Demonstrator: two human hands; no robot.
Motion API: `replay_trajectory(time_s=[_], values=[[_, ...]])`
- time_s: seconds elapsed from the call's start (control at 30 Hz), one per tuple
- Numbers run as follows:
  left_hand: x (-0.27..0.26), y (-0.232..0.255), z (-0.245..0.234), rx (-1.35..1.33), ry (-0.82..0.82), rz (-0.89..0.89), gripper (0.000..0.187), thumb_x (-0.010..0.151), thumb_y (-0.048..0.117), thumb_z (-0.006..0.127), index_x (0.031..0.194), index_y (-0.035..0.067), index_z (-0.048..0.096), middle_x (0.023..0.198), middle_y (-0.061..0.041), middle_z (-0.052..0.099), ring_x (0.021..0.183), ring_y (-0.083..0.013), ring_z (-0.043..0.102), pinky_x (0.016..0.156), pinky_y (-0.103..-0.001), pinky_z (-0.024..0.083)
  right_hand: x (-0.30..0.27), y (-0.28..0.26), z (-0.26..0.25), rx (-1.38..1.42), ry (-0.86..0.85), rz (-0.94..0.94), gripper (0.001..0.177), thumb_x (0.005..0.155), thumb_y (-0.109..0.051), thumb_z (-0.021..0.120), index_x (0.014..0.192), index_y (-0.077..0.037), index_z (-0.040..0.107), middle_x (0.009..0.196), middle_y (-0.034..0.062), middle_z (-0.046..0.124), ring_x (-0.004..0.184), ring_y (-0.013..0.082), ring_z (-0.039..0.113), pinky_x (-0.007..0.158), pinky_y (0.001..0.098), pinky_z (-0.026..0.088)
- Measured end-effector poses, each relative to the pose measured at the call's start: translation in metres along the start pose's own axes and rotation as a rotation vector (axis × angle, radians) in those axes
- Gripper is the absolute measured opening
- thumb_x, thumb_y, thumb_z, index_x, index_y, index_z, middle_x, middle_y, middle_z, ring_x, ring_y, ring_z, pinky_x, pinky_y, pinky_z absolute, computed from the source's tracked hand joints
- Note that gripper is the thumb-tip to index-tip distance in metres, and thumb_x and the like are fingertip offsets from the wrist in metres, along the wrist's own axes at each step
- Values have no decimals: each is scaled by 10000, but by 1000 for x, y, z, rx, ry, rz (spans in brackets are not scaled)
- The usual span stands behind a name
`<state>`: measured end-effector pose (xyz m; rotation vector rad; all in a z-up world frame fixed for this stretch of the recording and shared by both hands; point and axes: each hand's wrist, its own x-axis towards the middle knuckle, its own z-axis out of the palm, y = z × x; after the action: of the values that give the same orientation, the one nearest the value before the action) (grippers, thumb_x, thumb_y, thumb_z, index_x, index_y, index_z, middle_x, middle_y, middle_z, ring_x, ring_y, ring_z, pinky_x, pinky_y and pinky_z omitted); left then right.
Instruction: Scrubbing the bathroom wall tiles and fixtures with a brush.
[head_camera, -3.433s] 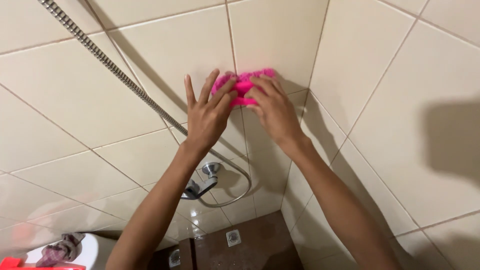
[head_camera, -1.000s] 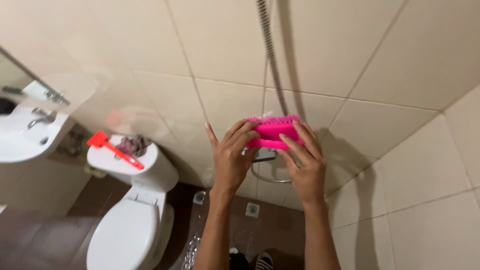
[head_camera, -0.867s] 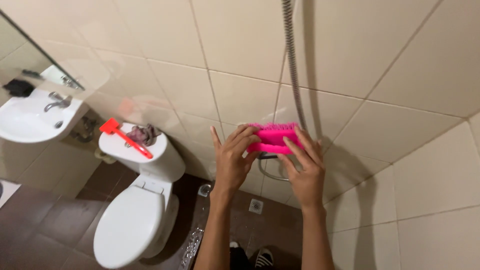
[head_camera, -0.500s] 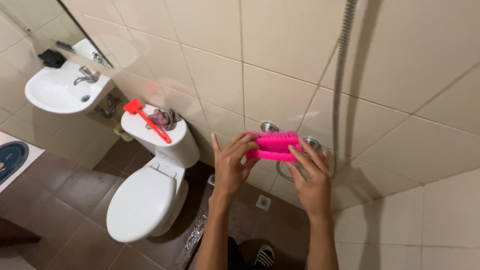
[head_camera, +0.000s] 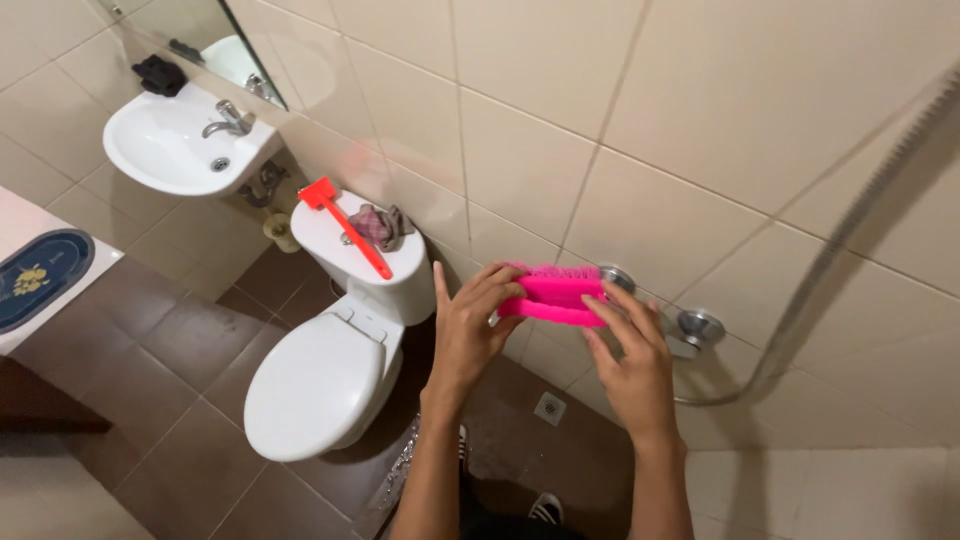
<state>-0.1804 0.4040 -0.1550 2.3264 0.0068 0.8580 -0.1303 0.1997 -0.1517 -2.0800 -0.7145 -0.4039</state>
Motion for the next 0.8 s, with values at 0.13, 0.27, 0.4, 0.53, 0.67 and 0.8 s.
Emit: replay_trajectory(time_s=[0.13, 0.27, 0.4, 0.53, 0.67, 0.8], values=[[8, -29, -26, -2, 4, -53, 291, 748, 56, 840, 1006, 123, 723, 1245, 30, 727, 1304, -213, 608, 1224, -691, 104, 22, -20, 31, -15, -62, -26, 412, 832, -81, 769, 1240, -122, 735, 1387, 75, 642, 1241, 302, 616, 1218, 526, 306], [10, -71, -43, -4, -15, -114, 319, 730, 73, 843, 1023, 110, 724, 1257, 13, 715, 1293, -217, 607, 1209, -695, 123, 39, -28, 70, 28, -137, 9, 382, 824, -84, 772, 1202, -118, 742, 1380, 84, 641, 1215, 293, 634, 1108, 456, 416], [12, -108, -60, 9, -63, -187, 307, 729, 45, 821, 1015, 106, 727, 1285, 11, 723, 1341, -232, 579, 1197, -678, 145, 56, -39, 102, 30, -225, 4, 328, 776, -112, 806, 1101, -98, 768, 1345, 77, 662, 1160, 294, 654, 958, 396, 520], [8, -151, -65, 8, -24, -208, 332, 746, 22, 801, 1057, 105, 716, 1333, -23, 687, 1366, -260, 548, 1217, -651, 162, 67, -36, 148, 35, -304, 6, 296, 766, -149, 829, 1048, -82, 773, 1304, 69, 683, 1095, 288, 679, 933, 396, 539], [10, -184, -72, 57, 41, -257, 356, 783, -43, 733, 1099, 121, 728, 1443, -45, 629, 1443, -315, 477, 1217, -628, 219, 75, -40, 194, 104, -309, 25, 290, 745, -153, 842, 992, -35, 748, 1283, 90, 698, 1126, 303, 691, 927, 392, 544], [11, -221, -74, 119, 96, -345, 530, 770, -76, 708, 1257, 132, 711, 1549, -101, 524, 1466, -377, 416, 1175, -586, 281, 80, -40, 244, 217, -294, 85, 294, 742, -161, 854, 981, -26, 750, 1277, 88, 711, 1122, 293, 709, 946, 384, 538]])
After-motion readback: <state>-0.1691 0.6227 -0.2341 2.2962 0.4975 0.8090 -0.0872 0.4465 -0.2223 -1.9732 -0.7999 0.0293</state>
